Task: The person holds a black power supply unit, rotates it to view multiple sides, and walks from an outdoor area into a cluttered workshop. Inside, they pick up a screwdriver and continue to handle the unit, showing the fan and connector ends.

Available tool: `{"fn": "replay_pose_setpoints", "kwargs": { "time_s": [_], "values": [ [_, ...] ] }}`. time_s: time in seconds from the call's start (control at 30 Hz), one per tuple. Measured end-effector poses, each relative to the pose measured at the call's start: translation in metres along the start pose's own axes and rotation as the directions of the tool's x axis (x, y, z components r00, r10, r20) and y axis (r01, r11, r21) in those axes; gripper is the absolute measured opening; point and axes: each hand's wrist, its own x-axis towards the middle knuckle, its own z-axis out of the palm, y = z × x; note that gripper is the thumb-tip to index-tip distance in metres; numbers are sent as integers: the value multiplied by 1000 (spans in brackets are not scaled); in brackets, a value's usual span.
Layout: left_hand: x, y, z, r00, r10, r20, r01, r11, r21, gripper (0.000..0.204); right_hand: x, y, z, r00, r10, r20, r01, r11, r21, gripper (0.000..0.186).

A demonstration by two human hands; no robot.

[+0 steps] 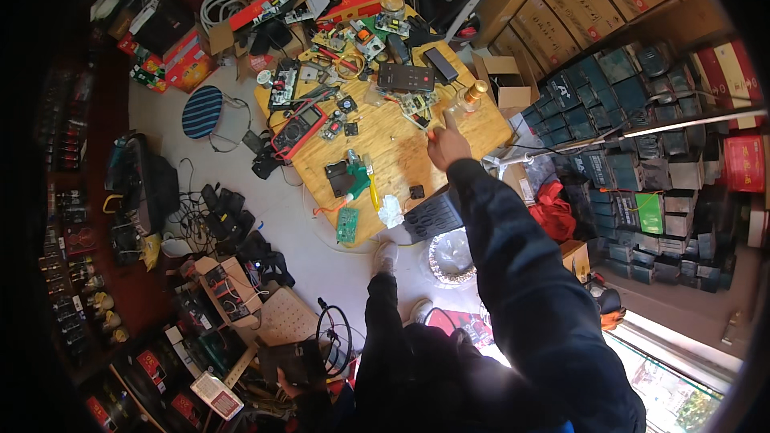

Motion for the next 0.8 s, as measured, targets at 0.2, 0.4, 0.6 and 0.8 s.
{"fn": "replay_pose_setpoints", "kwargs": {
  "time_s": [0.2,0.4,0.6,0.8],
  "values": [
    [3,-11,4,998,68,17,-68,998,-6,82,105,-4,35,998,-25,66,33,992,-125,24],
    [-1,-18,22,992,110,-66,-107,993,49,80,150,14,58,987,-108,122,131,970,-203,20],
    [1,-22,35,992,103,-71,-96,991,92,77,154,15,65,999,-30,17,32,993,-113,23],
    [11,-21,48,999,20,-36,-16,995,95,76,85,3,50,994,-55,-92,59,998,36,22]
  ]
}}
